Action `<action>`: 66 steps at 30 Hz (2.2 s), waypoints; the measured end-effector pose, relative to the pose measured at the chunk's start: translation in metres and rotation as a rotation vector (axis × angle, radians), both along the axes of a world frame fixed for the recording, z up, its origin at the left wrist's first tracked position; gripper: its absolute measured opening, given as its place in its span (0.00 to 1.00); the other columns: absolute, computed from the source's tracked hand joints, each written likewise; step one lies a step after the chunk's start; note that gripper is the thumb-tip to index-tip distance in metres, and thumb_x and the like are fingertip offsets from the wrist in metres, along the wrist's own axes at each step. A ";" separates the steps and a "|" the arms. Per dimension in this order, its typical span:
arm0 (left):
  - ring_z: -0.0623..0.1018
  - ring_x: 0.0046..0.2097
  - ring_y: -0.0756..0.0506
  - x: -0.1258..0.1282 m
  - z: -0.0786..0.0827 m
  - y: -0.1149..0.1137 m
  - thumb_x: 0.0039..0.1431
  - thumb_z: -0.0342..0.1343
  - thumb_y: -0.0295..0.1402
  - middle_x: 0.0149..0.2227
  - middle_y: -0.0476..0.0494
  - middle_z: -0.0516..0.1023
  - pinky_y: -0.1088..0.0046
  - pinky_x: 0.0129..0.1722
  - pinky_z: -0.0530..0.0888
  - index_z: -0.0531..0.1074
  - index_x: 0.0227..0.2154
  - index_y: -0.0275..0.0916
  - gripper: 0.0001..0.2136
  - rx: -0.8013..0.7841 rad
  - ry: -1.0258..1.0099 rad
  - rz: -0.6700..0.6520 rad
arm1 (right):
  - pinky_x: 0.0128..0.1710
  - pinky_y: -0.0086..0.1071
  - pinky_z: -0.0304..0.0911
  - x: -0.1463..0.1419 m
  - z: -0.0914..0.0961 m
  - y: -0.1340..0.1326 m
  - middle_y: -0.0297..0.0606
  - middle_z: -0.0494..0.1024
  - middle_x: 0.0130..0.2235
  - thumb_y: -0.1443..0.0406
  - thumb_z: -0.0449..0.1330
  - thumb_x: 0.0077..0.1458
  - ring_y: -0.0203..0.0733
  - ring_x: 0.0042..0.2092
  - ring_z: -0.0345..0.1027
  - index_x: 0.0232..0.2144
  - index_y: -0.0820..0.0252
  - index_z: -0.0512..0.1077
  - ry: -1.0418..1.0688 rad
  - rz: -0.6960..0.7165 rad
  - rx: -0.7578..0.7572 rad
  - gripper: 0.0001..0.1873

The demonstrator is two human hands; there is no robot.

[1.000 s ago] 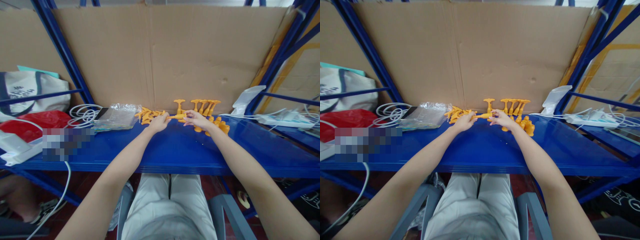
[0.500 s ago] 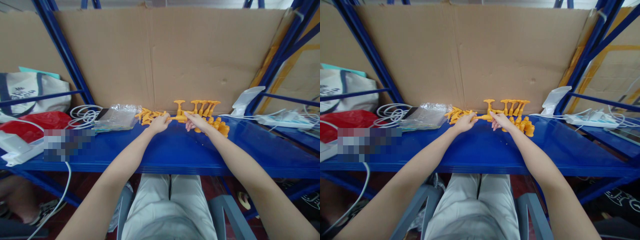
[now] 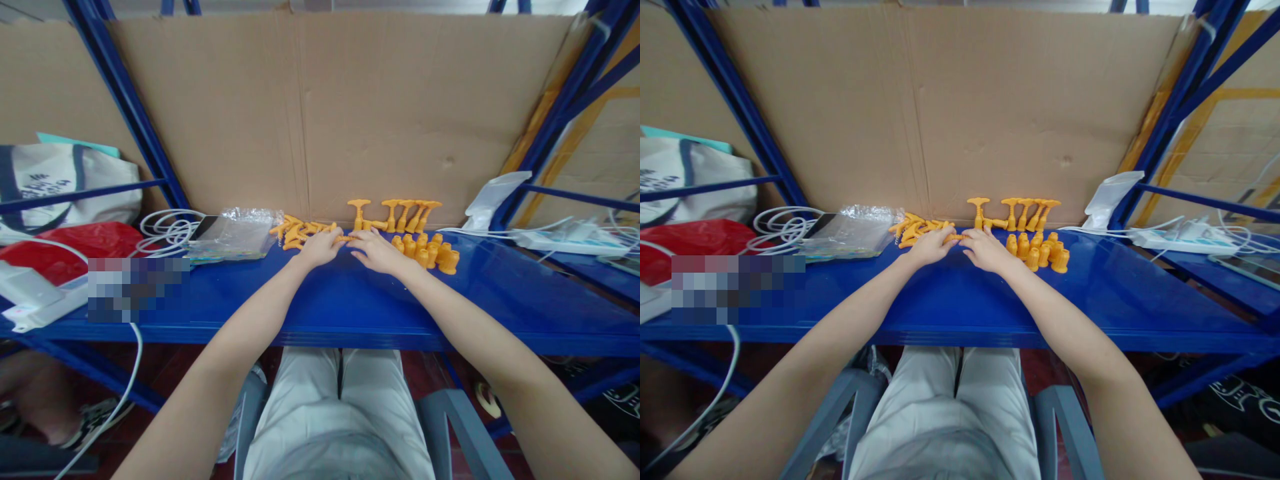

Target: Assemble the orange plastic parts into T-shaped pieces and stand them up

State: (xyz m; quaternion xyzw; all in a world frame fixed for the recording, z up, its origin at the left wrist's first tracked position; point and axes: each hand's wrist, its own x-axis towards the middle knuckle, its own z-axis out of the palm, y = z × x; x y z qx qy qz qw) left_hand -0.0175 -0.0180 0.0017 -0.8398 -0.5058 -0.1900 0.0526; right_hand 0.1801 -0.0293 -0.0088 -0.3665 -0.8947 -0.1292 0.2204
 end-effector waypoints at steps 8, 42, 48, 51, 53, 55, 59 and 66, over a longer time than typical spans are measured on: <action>0.70 0.64 0.41 -0.002 -0.011 0.015 0.66 0.45 0.29 0.65 0.38 0.67 0.59 0.61 0.70 0.52 0.69 0.43 0.28 0.109 -0.183 -0.247 | 0.58 0.46 0.60 -0.005 -0.001 -0.003 0.49 0.76 0.50 0.72 0.51 0.64 0.51 0.55 0.68 0.53 0.60 0.76 -0.116 -0.170 0.007 0.20; 0.78 0.56 0.39 -0.009 -0.003 0.009 0.64 0.46 0.27 0.51 0.37 0.81 0.60 0.57 0.73 0.77 0.50 0.38 0.17 -0.044 -0.060 0.222 | 0.57 0.38 0.66 -0.041 0.013 0.139 0.48 0.73 0.58 0.69 0.58 0.56 0.48 0.55 0.72 0.57 0.60 0.72 0.414 -0.508 -0.132 0.25; 0.76 0.57 0.38 -0.009 -0.003 0.011 0.64 0.46 0.27 0.51 0.36 0.81 0.57 0.58 0.72 0.77 0.50 0.39 0.18 -0.057 -0.056 0.216 | 0.57 0.40 0.67 -0.040 0.007 0.154 0.49 0.74 0.56 0.74 0.57 0.54 0.50 0.55 0.73 0.54 0.60 0.74 0.312 -0.504 -0.159 0.25; 0.77 0.57 0.38 -0.009 -0.003 0.011 0.64 0.46 0.28 0.51 0.36 0.81 0.58 0.57 0.73 0.77 0.50 0.38 0.17 -0.061 -0.050 0.218 | 0.57 0.41 0.67 -0.038 0.007 0.155 0.49 0.76 0.54 0.75 0.57 0.54 0.49 0.54 0.74 0.52 0.62 0.76 0.298 -0.503 -0.167 0.23; 0.77 0.57 0.38 -0.009 -0.002 0.010 0.63 0.47 0.28 0.50 0.36 0.81 0.58 0.56 0.74 0.77 0.50 0.38 0.17 -0.064 -0.055 0.216 | 0.57 0.41 0.67 -0.037 0.008 0.155 0.49 0.76 0.52 0.75 0.57 0.54 0.48 0.53 0.73 0.51 0.63 0.76 0.291 -0.499 -0.168 0.22; 0.77 0.57 0.37 -0.008 -0.002 0.010 0.64 0.47 0.28 0.51 0.35 0.81 0.58 0.56 0.74 0.77 0.50 0.38 0.17 -0.067 -0.064 0.215 | 0.57 0.40 0.66 -0.035 0.010 0.153 0.51 0.77 0.51 0.75 0.56 0.56 0.48 0.53 0.74 0.51 0.66 0.75 0.295 -0.494 -0.159 0.20; 0.77 0.57 0.36 -0.009 -0.002 0.010 0.63 0.47 0.27 0.52 0.34 0.80 0.56 0.56 0.74 0.77 0.51 0.38 0.18 -0.066 -0.074 0.202 | 0.55 0.40 0.68 -0.029 0.012 0.153 0.51 0.77 0.50 0.73 0.55 0.57 0.49 0.52 0.75 0.49 0.65 0.76 0.315 -0.470 -0.145 0.19; 0.77 0.56 0.38 -0.009 -0.004 0.013 0.62 0.48 0.28 0.51 0.36 0.81 0.57 0.57 0.74 0.77 0.51 0.39 0.18 -0.053 -0.076 0.195 | 0.56 0.46 0.68 -0.025 0.012 0.155 0.53 0.79 0.51 0.72 0.60 0.54 0.52 0.53 0.75 0.50 0.65 0.77 0.275 -0.423 -0.181 0.20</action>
